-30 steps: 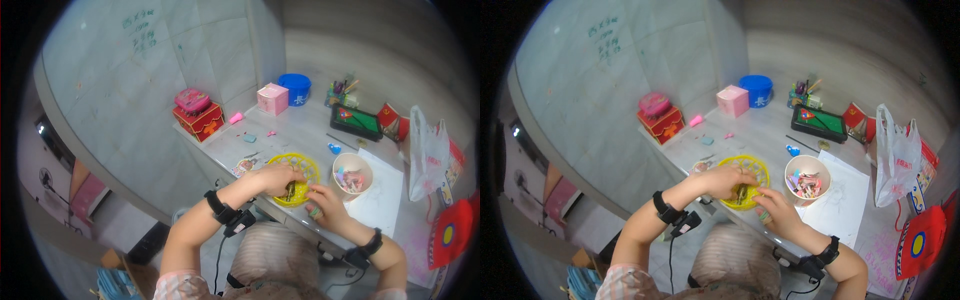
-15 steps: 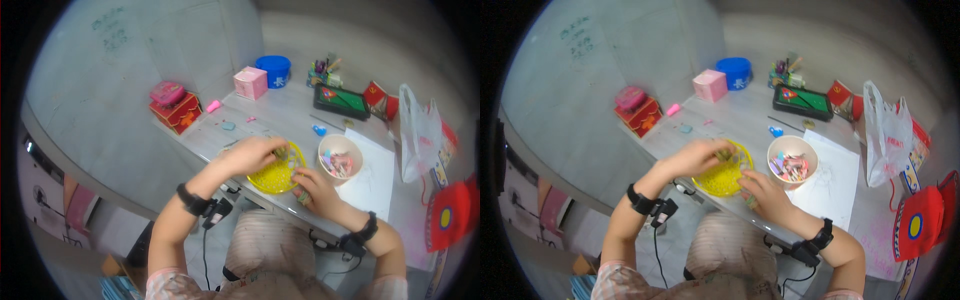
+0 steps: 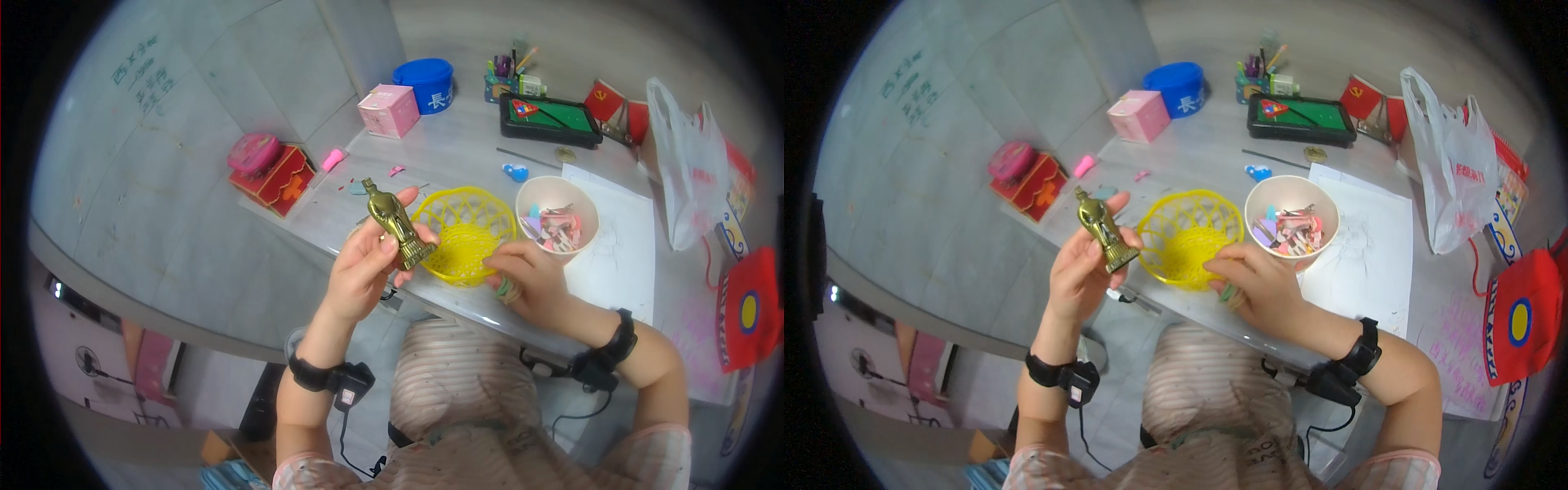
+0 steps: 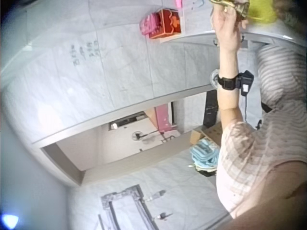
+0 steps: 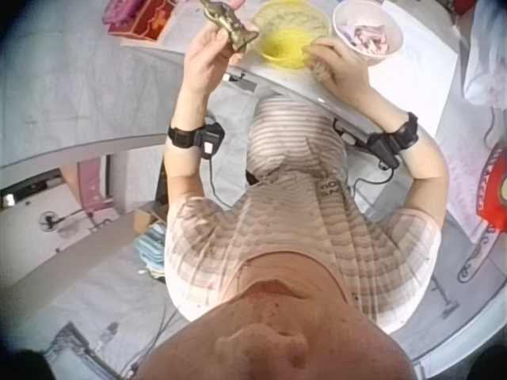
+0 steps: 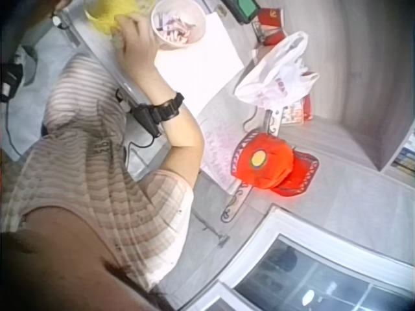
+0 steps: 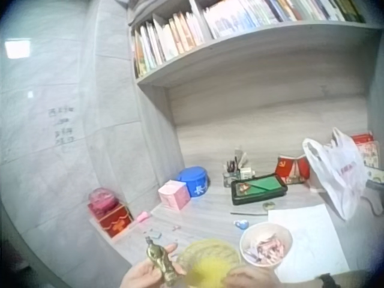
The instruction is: Sorting and organizing various hair clips and small decorative items on a desk.
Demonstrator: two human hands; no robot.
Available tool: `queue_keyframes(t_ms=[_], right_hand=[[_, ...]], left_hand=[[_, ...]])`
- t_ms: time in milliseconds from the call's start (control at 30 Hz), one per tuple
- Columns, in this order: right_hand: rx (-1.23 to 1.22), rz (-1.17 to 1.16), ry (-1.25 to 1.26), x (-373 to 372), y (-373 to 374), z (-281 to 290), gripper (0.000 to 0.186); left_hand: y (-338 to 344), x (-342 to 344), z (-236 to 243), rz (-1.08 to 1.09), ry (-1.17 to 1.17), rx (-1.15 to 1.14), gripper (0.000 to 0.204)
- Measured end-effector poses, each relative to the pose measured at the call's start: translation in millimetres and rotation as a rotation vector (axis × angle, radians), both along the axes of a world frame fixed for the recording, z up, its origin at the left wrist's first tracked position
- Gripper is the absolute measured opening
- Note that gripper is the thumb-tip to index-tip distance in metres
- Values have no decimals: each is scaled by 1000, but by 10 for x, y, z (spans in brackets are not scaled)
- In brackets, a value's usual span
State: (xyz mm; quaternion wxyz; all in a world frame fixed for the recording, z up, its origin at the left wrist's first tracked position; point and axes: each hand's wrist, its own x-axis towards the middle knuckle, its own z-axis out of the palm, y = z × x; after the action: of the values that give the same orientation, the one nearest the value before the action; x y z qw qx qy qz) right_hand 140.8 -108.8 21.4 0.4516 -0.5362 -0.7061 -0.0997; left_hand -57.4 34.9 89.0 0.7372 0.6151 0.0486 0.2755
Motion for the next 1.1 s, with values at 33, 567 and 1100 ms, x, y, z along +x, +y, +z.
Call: queue_keyframes(t_ms=[33, 567, 1100], right_hand=[[0, -3, 5, -7, -9, -1, 26], [-197, 164, -166, 87, -28, -158, 31], [-793, 614, 1280, -111, -9, -31, 47]], left_hand=[[-29, 4, -3, 33, 11, -10, 65], [-174, 24, -439, -141, 49, 6, 63], [-632, 393, -753, 447, 89, 154, 39]])
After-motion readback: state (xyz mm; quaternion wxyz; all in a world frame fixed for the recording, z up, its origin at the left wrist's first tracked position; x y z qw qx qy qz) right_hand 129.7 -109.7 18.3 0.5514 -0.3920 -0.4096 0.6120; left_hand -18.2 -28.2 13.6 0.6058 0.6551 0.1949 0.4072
